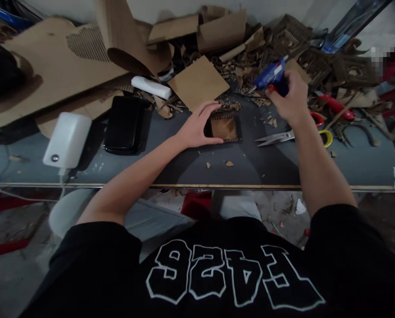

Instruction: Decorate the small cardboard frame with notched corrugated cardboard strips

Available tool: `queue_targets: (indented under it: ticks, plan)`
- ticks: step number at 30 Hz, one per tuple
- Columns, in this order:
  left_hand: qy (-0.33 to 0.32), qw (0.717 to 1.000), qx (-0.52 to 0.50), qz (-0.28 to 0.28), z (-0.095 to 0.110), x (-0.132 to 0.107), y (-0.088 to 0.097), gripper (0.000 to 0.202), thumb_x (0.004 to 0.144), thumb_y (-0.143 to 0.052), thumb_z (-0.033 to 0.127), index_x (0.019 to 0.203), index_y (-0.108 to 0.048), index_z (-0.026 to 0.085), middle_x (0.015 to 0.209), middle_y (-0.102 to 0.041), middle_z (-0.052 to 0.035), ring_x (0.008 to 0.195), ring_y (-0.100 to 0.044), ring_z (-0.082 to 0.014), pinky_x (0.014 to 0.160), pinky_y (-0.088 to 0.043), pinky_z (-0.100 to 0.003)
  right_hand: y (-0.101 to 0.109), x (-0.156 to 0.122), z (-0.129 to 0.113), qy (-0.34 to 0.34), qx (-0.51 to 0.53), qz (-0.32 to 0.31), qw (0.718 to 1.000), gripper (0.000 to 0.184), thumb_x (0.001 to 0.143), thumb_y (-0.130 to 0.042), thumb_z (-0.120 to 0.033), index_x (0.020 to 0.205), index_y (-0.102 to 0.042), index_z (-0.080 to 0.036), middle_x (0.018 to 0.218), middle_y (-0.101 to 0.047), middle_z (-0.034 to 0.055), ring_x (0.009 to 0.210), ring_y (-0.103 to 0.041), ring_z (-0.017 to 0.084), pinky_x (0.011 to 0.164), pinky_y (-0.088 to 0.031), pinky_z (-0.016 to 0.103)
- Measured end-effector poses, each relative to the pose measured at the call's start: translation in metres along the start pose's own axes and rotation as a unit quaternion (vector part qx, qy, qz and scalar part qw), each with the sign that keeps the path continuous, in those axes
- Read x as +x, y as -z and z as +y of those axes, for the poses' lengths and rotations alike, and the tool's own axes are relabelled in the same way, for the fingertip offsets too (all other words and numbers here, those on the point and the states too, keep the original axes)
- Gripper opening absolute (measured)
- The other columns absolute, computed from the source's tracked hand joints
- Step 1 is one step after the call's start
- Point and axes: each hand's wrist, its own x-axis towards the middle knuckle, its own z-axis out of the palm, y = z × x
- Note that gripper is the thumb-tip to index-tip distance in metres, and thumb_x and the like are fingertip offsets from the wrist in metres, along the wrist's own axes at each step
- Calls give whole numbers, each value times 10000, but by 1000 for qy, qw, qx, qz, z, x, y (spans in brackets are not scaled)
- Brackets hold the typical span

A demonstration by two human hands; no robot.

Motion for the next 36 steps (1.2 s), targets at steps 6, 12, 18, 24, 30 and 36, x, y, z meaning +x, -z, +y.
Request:
queue_targets:
  ticks: [6,12,18,24,30,36]
  plan:
    - [8,1000,-24,0,-7,7,-6,1323,670,-647,1084,1652,-445,221,1690,-513,-246,1573,-525,-469,1309,-455,-659,-4,-7,-5,-3,-19,-38,999,434,1031,-707,-237,1414,-572,-84,1467,-683,198,1318,-619,250,1177,-449,405]
    - [61,992,36,108,-31,21,8,717,1026,-440,836,1320,-742,256,1414,-701,-159,1421,-626,-374,1283,-468,-640,-6,-10,5,53,-14,-75,996,506,976,-755,-209,1448,-619,-84,1527,-677,198,1404,-608,282,1242,-427,463]
    - [20,997,51,44,-49,28,20,398,958,-685,641,1062,-845,292,1381,-732,-117,1363,-643,-415,1235,-485,-700,-13,-5,14,50,-11,-62,997,561,945,-781,-186,1461,-630,-25,1518,-684,230,1407,-624,284,1222,-442,445]
    - [30,997,50,47,-45,15,16,320,905,-765,581,1033,-856,302,1390,-750,-101,1420,-617,-415,1276,-438,-706,-16,-2,12,88,-6,-94,992,508,934,-758,-151,1427,-647,-94,1525,-673,141,1402,-573,202,1269,-422,399]
    - [60,994,56,70,-43,15,14,297,989,-660,527,961,-833,288,1239,-778,-113,1283,-681,-368,1243,-477,-680,-19,-4,11,80,-5,-91,993,473,937,-746,-146,1404,-676,-119,1576,-630,164,1477,-545,263,1269,-414,471]
    - [19,996,72,58,-48,13,8,376,949,-714,516,1262,-795,325,1487,-692,-115,1444,-596,-402,1289,-438,-694,-17,-9,13,94,-7,-91,991,506,944,-741,-203,1434,-660,-106,1602,-595,193,1519,-515,304,1287,-363,534]
